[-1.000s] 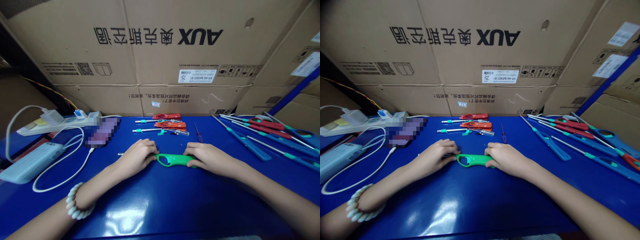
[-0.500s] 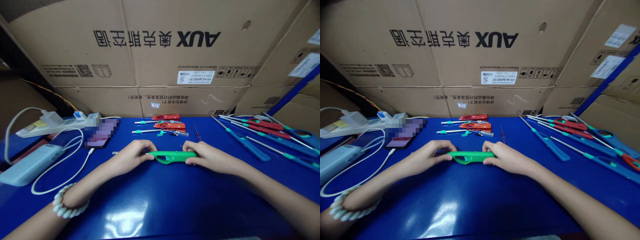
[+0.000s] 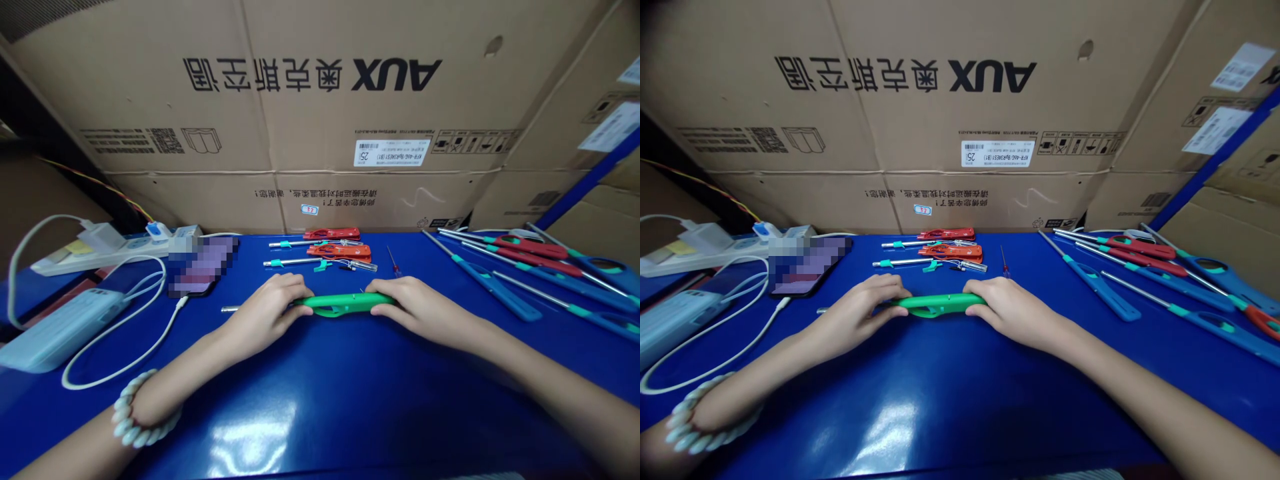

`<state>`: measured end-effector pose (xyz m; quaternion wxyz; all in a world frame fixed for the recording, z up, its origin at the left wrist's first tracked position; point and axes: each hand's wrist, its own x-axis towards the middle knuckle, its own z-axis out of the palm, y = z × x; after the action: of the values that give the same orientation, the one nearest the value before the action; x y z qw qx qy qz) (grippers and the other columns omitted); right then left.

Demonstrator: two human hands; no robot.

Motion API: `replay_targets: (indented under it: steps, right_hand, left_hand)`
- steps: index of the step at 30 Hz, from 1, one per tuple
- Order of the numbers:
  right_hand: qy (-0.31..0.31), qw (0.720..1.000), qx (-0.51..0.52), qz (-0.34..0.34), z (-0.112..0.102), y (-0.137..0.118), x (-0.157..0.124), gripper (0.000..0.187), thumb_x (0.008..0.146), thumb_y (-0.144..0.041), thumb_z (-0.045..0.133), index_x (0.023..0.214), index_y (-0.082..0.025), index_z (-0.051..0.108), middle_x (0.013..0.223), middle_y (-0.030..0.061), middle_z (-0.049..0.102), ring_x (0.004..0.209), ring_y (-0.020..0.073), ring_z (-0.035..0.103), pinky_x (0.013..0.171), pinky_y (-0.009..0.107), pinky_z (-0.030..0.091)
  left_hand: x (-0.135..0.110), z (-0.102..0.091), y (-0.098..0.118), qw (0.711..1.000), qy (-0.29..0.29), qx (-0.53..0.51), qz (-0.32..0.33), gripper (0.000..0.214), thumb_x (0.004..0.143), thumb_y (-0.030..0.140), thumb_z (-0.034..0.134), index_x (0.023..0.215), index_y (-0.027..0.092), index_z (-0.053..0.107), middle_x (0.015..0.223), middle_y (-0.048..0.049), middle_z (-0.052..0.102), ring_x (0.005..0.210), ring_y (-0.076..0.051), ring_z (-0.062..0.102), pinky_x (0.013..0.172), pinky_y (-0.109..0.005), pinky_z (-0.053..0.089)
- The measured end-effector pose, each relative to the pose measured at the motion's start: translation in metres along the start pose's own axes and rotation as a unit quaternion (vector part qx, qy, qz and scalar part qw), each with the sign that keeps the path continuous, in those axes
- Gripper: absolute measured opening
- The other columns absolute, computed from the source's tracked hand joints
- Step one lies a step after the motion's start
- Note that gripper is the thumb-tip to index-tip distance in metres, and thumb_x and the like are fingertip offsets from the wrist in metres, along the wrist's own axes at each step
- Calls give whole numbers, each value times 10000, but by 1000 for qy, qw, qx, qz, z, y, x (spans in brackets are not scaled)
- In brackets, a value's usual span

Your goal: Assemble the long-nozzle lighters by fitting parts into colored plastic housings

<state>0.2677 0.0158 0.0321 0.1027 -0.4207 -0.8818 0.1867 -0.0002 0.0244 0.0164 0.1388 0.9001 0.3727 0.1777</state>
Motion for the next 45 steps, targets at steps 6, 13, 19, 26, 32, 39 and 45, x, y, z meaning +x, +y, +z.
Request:
replay_targets:
  steps: [6,13,19,26,32,39,45]
  right_hand:
    - [-35,999,-27,-11,3,1,1,132,952,-294,467,935,-186,540,912,45,646,806,191,605,674,265,405]
    - [-25,994,-102,-1,1,0,-1,153,958,-295,459,876,-186,528,798,41,650,696,188,608,592,256,367]
    - [15,981,-190,-42,20,-16,-2,204,858,-274,623,1016,-163,556,961,89,674,849,247,627,741,334,416]
    - [78,955,-276,-76,48,-33,-2,127,884,-73,489,812,-175,513,711,36,643,625,199,610,611,304,376]
    - [55,953,-288,-73,44,-31,-1,129,840,-48,492,817,-172,516,714,40,645,634,206,614,616,304,375]
    - [8,975,-216,-42,32,-25,1,170,909,-329,568,870,-167,533,796,36,668,658,191,636,539,265,326]
    - [63,959,-252,-111,33,-12,3,312,978,-393,406,840,-159,559,713,48,671,615,196,627,598,300,344]
  left_hand:
    - [-2,3,4,999,16,26,23,93,921,190,503,917,150,587,853,-47,560,810,-202,504,746,-340,402]
    - [-3,6,6,997,28,60,47,95,938,179,471,924,143,558,852,-48,543,794,-199,484,728,-329,380]
    - [-5,15,22,976,64,183,95,194,970,182,392,918,129,571,835,-67,542,751,-203,446,659,-322,348]
    - [-8,25,42,946,117,256,159,298,979,114,304,909,98,593,780,-70,520,712,-202,434,624,-333,344]
    - [-8,25,44,940,120,272,170,279,968,90,322,915,81,596,782,-74,521,718,-205,446,639,-337,353]
    - [-8,26,33,950,99,258,144,317,1001,178,302,905,109,597,807,-73,525,741,-206,440,648,-342,355]
    - [-7,20,27,961,97,222,132,332,1006,207,295,927,110,602,806,-69,535,741,-199,436,649,-331,354]
